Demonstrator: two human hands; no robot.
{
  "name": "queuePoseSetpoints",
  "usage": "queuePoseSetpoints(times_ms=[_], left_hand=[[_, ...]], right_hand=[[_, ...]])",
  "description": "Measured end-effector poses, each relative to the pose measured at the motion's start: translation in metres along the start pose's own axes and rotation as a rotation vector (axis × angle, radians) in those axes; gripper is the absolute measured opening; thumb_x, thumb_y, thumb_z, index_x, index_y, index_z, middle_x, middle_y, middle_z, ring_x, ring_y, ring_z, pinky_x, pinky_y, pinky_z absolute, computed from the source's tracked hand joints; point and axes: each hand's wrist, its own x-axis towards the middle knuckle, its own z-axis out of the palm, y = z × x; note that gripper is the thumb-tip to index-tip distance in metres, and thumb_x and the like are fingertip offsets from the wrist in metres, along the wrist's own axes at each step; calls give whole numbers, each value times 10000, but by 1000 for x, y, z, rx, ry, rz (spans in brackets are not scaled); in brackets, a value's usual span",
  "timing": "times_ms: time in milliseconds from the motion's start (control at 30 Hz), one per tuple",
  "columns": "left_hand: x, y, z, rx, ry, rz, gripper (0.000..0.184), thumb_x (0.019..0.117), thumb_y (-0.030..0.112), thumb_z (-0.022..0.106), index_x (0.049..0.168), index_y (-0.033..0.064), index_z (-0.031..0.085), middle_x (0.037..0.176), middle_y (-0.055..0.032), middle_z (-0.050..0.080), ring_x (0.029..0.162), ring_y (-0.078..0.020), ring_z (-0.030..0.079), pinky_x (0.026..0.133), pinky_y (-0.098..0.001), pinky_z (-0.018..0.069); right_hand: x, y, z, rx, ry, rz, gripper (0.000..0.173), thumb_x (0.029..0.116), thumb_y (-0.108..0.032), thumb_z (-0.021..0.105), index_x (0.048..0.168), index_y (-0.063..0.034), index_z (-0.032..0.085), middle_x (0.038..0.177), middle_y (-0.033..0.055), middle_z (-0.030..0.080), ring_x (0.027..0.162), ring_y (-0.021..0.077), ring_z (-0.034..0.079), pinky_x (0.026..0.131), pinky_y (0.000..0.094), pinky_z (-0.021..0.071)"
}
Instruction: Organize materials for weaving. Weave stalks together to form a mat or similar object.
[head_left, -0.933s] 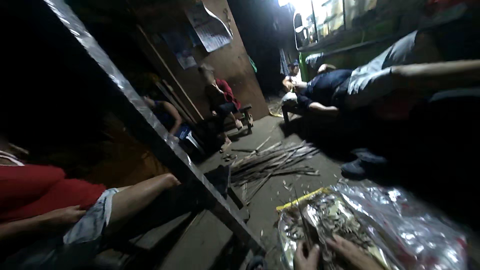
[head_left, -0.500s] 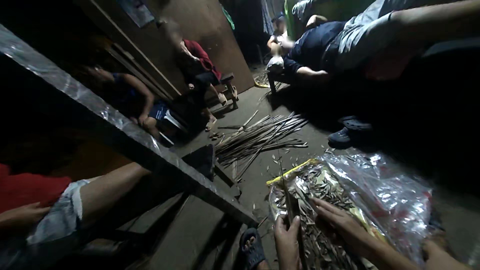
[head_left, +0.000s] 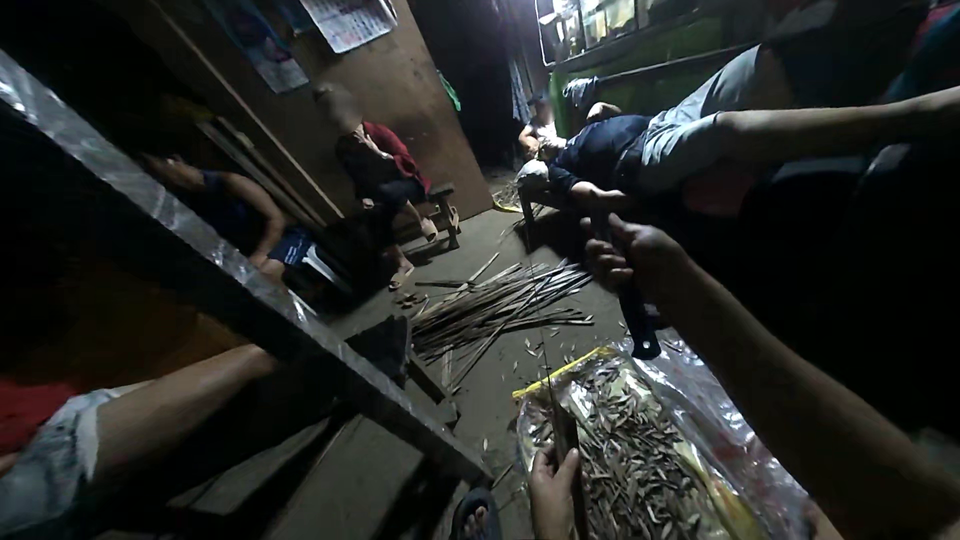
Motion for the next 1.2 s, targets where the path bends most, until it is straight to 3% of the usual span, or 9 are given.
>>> queuePoseSetpoints(times_ms=[133, 267, 367, 533, 667, 867, 967, 1100, 1200], left_hand=[[5, 6, -7, 3, 57, 17, 181, 973, -5, 636, 1135, -86, 631, 796, -83, 660, 601, -73, 621, 564, -212, 547], [4, 10, -10, -22, 100, 16, 166, 977, -13, 630, 1127, -84, 626, 798, -79, 656, 598, -70, 620, 559, -206, 545], [1, 9, -7, 10, 81, 15, 124, 979, -15, 627, 1087, -72, 610, 774, -71, 638, 569, -68, 608, 539, -202, 538], [0, 8, -2, 49, 69, 56, 180, 956, -36, 642, 1126, -82, 601, 815, -82, 642, 611, -64, 610, 571, -212, 537], [-2, 4, -2, -59, 65, 74, 284, 921, -99, 640, 1195, -70, 574, 844, -76, 652, 617, -63, 623, 568, -205, 546], [2, 9, -9, -111, 52, 41, 257, 933, -85, 642, 1185, -66, 594, 834, -87, 651, 582, -83, 621, 523, -212, 549], [4, 13, -14, -155, 89, 40, 230, 942, -78, 631, 1170, -66, 604, 839, -89, 652, 584, -83, 619, 530, -209, 549], [1, 14, -16, -77, 117, 30, 211, 968, -22, 630, 1173, -74, 622, 841, -84, 663, 605, -66, 618, 562, -208, 546], [3, 8, -14, -52, 118, 37, 146, 964, -27, 638, 1104, -67, 626, 831, -77, 655, 606, -70, 618, 564, -211, 547]], right_hand=[[-41, 46, -4, -326, -7, 43, 439, 1114, -411, 299, 1372, -156, 546, 635, -57, 486, 425, 12, 406, 376, 159, 364], [-89, 134, -38, -522, 51, 244, 343, 1096, -289, 333, 1268, -86, 550, 693, -61, 502, 482, 11, 435, 434, 168, 389], [-108, 173, -49, -564, 101, 359, 410, 1116, -276, 329, 1437, -67, 472, 728, -52, 482, 508, 26, 422, 459, 191, 379], [-95, 157, -48, -551, 150, 200, 502, 1098, -298, 332, 1570, -127, 336, 727, -47, 494, 502, 46, 435, 449, 218, 394], [-39, 71, -23, -291, 175, -40, 311, 1128, -306, 270, 1073, -122, 514, 610, -55, 498, 433, 16, 441, 403, 164, 403], [33, -1, 6, -34, 169, -86, 428, 1115, -432, 227, 961, -143, 501, 576, -65, 404, 394, 14, 384, 370, 153, 359], [0, 41, 5, -398, 114, -12, 404, 1110, -425, 310, 1157, -128, 580, 636, -41, 488, 433, 39, 429, 386, 188, 392], [-62, 130, -19, -723, 63, 268, 327, 1116, -300, 346, 1123, -75, 583, 662, -56, 494, 469, 16, 430, 422, 174, 374], [-91, 170, -32, -725, 89, 364, 393, 1121, -270, 329, 1360, -33, 531, 734, -47, 475, 525, 30, 424, 478, 198, 382]])
